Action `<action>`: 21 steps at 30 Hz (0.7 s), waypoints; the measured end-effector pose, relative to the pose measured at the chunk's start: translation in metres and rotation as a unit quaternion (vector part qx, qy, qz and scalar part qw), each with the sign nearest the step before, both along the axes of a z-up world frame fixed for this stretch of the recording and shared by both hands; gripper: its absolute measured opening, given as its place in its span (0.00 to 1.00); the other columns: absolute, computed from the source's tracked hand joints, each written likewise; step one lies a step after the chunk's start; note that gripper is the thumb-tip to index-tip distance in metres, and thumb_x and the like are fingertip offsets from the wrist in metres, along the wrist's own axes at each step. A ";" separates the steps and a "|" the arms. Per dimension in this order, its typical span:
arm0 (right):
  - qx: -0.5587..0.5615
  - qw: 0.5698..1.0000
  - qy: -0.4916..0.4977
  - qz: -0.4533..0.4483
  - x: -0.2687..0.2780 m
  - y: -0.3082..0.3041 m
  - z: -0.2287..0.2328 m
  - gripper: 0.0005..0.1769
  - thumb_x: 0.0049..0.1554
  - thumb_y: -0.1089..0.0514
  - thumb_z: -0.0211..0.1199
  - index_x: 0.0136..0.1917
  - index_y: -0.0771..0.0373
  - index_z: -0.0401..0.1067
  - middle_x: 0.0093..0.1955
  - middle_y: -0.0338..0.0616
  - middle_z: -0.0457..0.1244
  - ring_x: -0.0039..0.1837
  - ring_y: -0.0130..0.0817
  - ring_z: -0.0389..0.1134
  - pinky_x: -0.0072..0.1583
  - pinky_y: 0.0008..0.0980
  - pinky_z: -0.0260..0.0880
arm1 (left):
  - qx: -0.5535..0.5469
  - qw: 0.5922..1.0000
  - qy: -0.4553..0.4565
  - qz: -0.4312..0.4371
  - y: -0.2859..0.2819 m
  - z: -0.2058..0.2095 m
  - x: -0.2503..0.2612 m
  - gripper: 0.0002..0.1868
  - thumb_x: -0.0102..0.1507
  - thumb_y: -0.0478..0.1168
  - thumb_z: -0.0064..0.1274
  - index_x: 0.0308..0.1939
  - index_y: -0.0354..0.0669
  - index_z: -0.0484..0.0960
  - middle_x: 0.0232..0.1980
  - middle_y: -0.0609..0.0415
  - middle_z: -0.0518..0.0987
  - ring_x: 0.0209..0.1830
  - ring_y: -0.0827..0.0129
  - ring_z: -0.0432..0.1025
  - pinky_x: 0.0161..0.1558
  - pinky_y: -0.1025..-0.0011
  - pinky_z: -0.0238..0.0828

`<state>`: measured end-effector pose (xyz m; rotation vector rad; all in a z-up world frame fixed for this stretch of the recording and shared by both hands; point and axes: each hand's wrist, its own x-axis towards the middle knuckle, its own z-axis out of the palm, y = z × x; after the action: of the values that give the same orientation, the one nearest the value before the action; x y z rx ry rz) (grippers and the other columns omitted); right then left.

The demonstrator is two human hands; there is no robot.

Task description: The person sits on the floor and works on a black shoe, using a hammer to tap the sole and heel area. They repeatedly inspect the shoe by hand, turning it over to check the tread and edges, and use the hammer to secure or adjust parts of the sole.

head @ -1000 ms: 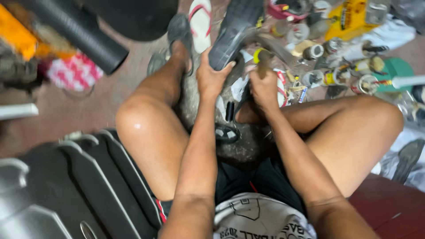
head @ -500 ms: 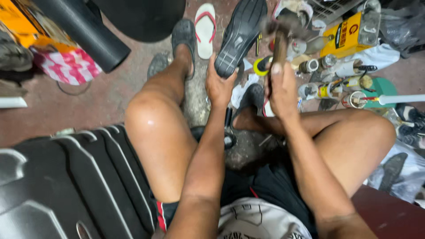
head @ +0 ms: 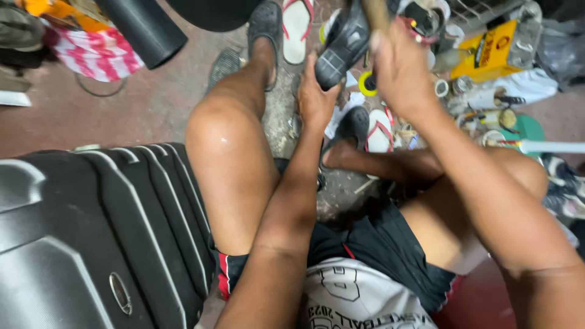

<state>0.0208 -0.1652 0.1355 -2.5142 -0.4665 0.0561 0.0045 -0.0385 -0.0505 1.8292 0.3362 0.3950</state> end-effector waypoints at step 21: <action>0.509 0.825 0.061 -0.236 -0.058 -0.001 -0.125 0.15 0.66 0.57 0.59 0.38 0.61 0.63 0.30 0.36 0.58 0.30 0.26 0.57 0.36 0.30 0.57 | 0.035 0.997 0.068 -0.019 0.013 0.011 0.019 0.45 0.50 0.55 0.73 0.66 0.42 0.73 0.50 0.37 0.84 0.52 0.46 0.80 0.53 0.58 0.75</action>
<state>-0.0376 -0.1660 0.0103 -1.4751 0.1876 -0.1802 0.0231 -0.0257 -0.0392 1.9322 0.3850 0.2588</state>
